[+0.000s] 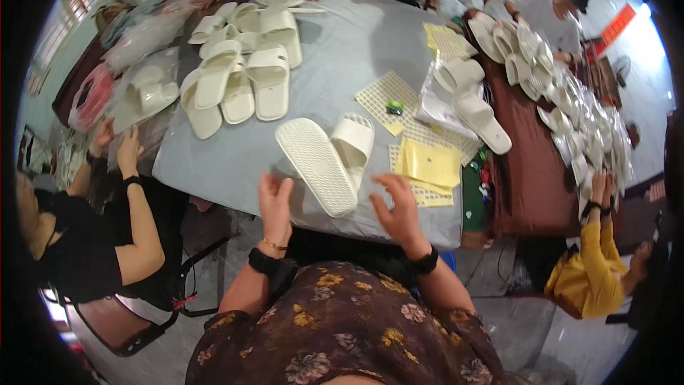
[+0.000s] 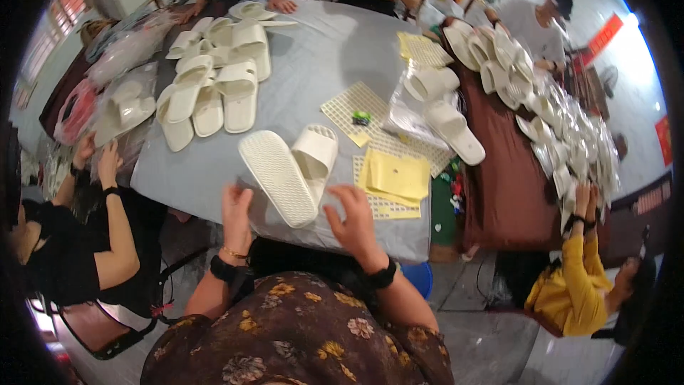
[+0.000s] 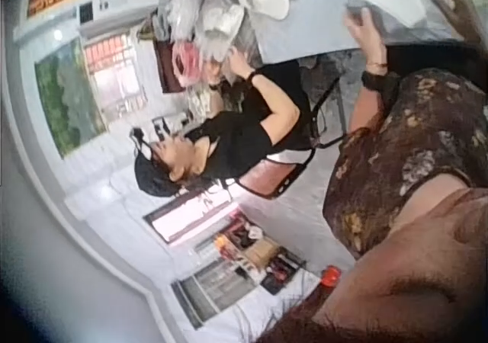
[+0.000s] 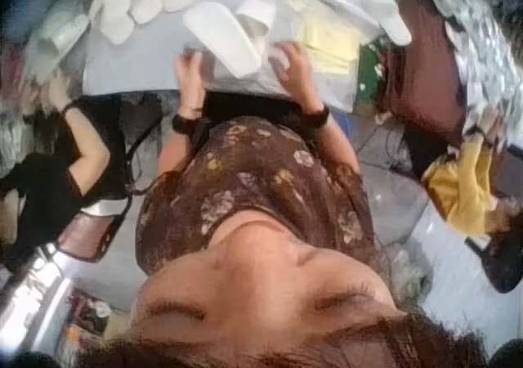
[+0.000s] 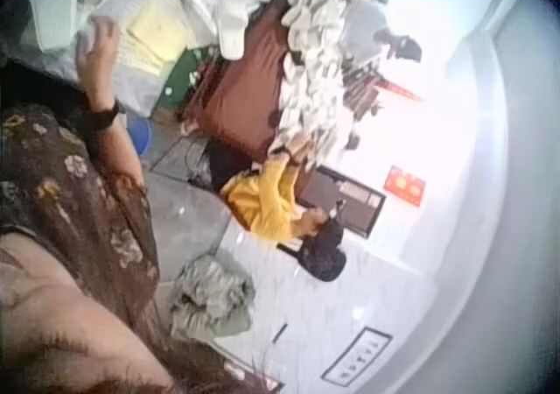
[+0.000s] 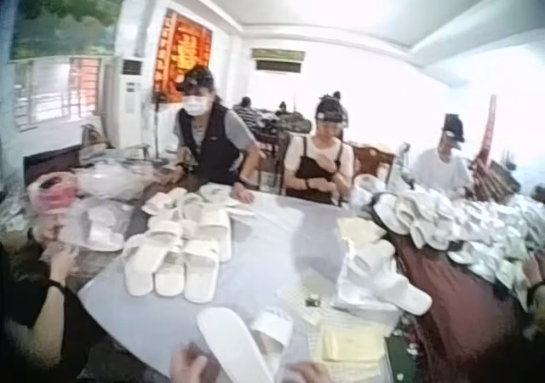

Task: Manually assemble and check quality of white and pink plastic sandals at a factory workstation.

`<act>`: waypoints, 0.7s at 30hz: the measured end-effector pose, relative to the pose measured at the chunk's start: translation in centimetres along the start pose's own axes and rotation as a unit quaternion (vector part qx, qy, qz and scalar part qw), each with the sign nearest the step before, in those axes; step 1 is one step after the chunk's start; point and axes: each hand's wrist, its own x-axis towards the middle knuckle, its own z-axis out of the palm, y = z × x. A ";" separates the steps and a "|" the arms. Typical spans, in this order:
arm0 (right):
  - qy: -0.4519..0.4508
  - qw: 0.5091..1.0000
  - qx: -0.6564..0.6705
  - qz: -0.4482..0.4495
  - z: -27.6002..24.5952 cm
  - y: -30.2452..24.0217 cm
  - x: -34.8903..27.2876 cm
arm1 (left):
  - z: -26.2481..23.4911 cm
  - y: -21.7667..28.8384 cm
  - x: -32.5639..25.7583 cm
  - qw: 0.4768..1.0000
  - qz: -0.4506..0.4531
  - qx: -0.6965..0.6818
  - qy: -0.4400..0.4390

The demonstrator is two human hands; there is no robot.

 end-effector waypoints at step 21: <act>-0.046 0.963 -0.230 0.133 2.0 7.8 5.5 | 2.3 7.0 1.5 0.943 -0.111 -0.175 -0.262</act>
